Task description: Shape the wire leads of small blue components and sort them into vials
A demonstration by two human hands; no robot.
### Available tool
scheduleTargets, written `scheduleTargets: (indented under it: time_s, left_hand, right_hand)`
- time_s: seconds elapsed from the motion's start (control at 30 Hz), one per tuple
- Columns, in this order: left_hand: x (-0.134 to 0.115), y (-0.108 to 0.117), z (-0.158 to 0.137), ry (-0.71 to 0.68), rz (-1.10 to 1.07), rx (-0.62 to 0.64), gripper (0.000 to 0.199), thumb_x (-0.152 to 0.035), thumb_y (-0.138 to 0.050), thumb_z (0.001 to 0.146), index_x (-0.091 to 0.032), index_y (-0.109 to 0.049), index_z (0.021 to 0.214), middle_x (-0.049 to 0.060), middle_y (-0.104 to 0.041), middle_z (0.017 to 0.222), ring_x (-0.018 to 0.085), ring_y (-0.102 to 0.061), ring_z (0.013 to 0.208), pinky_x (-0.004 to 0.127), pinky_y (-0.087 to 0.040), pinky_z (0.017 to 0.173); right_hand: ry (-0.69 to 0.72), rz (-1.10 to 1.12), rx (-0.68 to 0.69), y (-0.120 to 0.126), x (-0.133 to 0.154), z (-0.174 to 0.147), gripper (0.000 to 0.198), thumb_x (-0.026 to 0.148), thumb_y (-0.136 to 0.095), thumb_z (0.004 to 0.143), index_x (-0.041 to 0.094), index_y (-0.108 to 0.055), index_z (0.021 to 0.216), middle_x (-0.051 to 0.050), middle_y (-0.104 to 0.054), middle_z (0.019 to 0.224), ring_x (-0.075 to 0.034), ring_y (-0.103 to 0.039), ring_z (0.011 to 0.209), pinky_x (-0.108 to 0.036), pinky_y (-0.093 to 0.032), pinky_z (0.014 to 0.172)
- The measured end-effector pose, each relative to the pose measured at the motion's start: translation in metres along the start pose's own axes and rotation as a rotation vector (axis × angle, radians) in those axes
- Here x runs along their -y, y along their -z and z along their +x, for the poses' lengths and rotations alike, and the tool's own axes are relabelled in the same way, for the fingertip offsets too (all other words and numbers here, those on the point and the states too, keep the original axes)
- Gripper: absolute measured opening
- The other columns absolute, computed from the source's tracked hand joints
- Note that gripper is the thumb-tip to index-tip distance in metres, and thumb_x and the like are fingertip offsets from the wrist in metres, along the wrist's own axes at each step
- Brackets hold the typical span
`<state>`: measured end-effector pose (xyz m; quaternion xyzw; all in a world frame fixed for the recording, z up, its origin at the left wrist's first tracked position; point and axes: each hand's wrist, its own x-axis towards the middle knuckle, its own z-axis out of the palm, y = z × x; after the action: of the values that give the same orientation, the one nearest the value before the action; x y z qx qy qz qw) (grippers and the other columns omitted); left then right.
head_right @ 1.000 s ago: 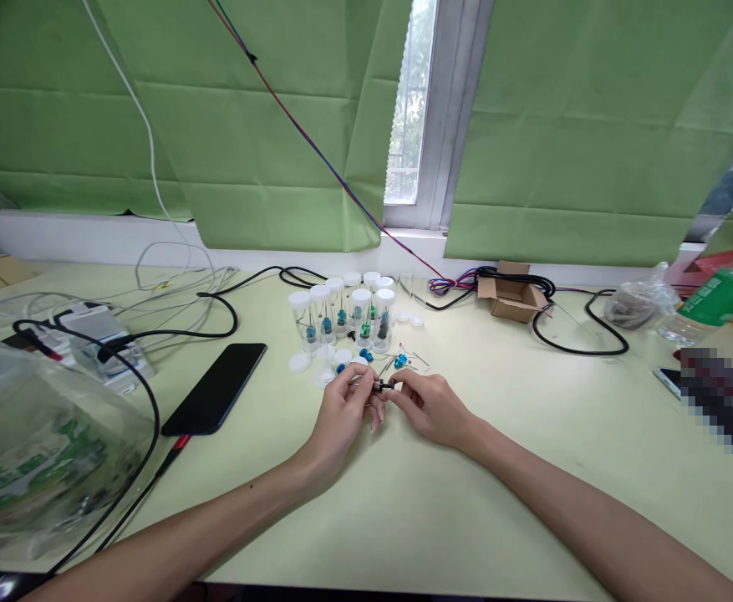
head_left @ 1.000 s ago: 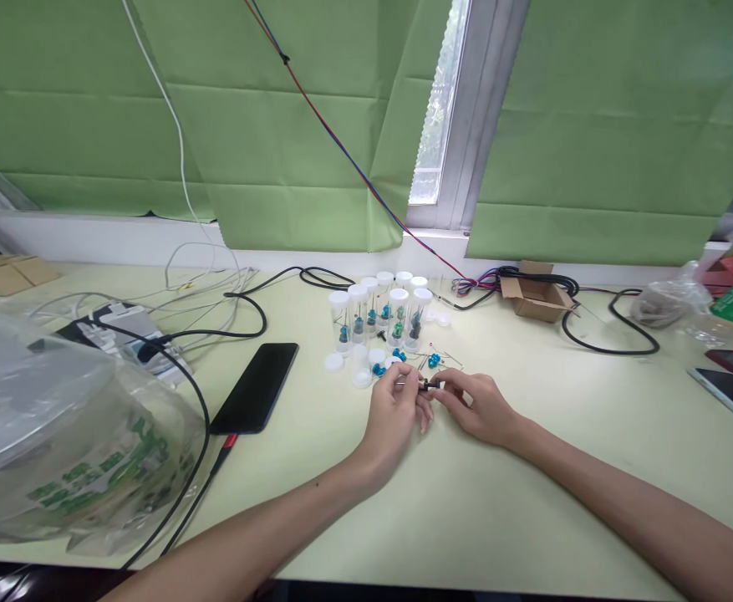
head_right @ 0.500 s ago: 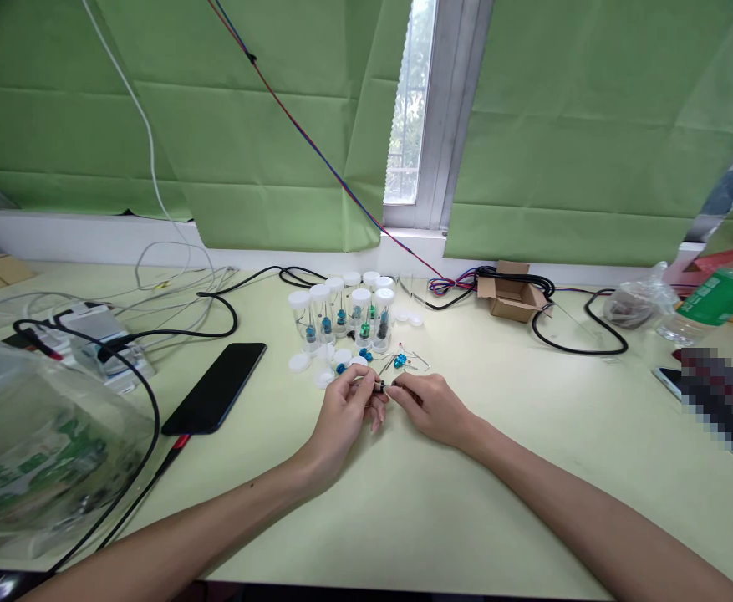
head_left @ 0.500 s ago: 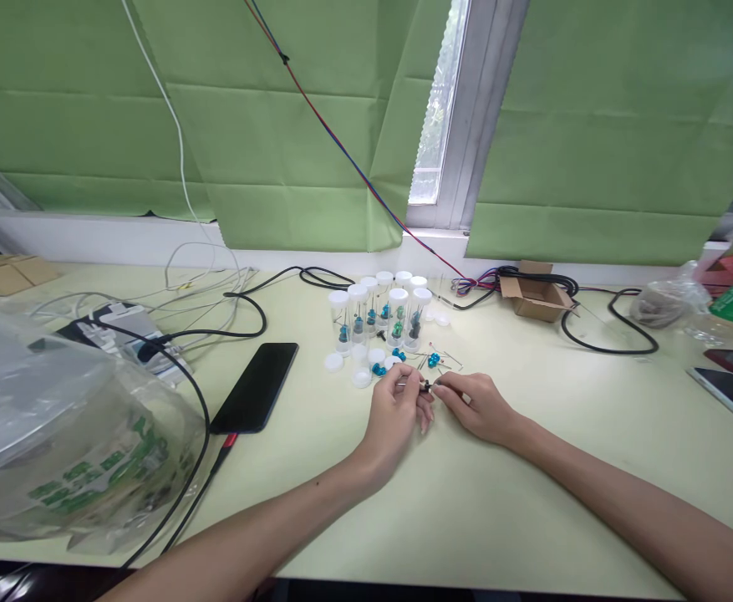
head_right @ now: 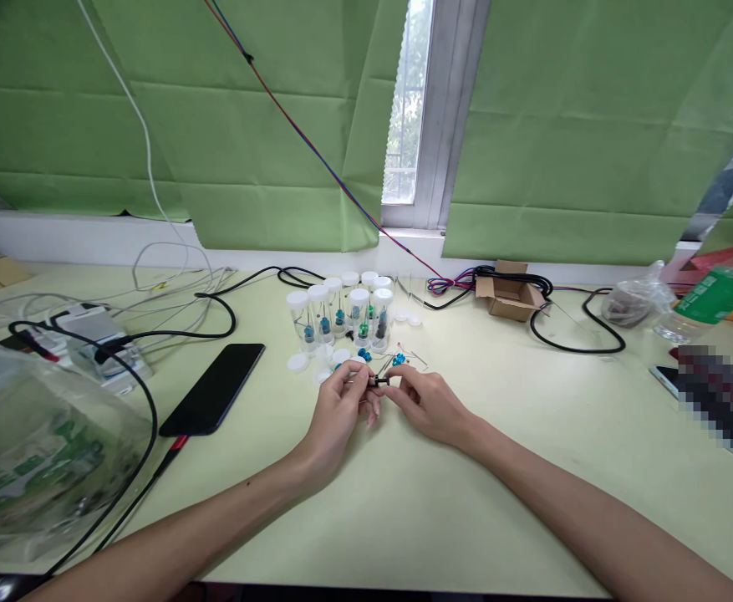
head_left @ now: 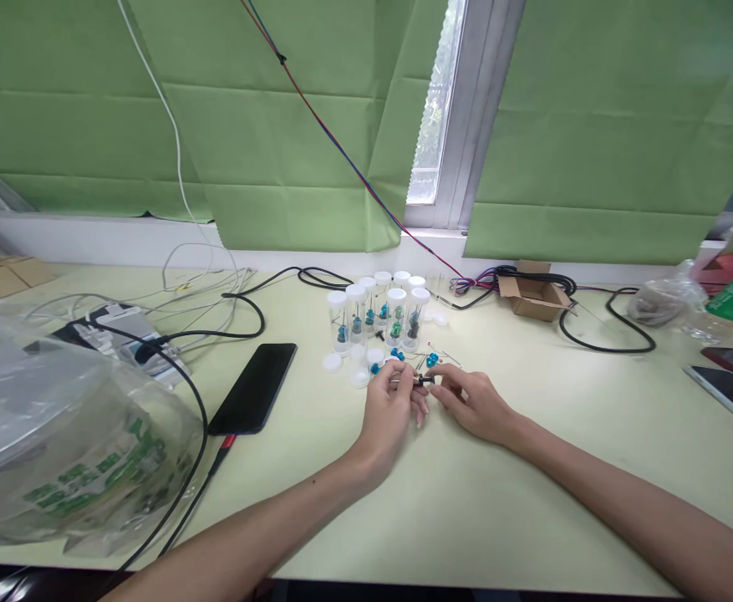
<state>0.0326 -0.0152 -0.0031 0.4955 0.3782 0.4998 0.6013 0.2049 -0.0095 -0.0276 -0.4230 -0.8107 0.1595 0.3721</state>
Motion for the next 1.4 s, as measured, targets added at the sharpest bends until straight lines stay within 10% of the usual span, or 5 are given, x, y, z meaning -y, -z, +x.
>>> scheduleTargets:
  time_s: [1.2,1.4]
  left_hand:
    - [0.0033,-0.0013,-0.0004,0.034,0.001,0.025,0.033,-0.05,-0.06,0.083,-0.019,-0.051,0.076,0.0,-0.06,0.062,0.01,-0.053,0.046,0.021,-0.04,0.043]
    - [0.0029,0.0001,0.0013,0.006,0.004,0.003,0.03,-0.048,-0.058,0.085,-0.021,-0.05,0.077,-0.003,-0.055,0.054,0.01,-0.05,0.044,0.021,-0.039,0.044]
  right_hand:
    - [0.039,-0.048,0.008,0.0006,-0.0018,0.0021,0.04,0.034,-0.036,0.103,0.021,-0.044,0.065,0.004,-0.045,0.052,-0.01,-0.041,0.046,-0.023,-0.036,0.052]
    - [0.009,-0.027,-0.046,-0.001,-0.0029,-0.0013,0.02,0.036,-0.048,0.098,0.02,-0.058,0.106,0.006,-0.051,0.057,-0.011,-0.043,0.048,-0.022,-0.039,0.053]
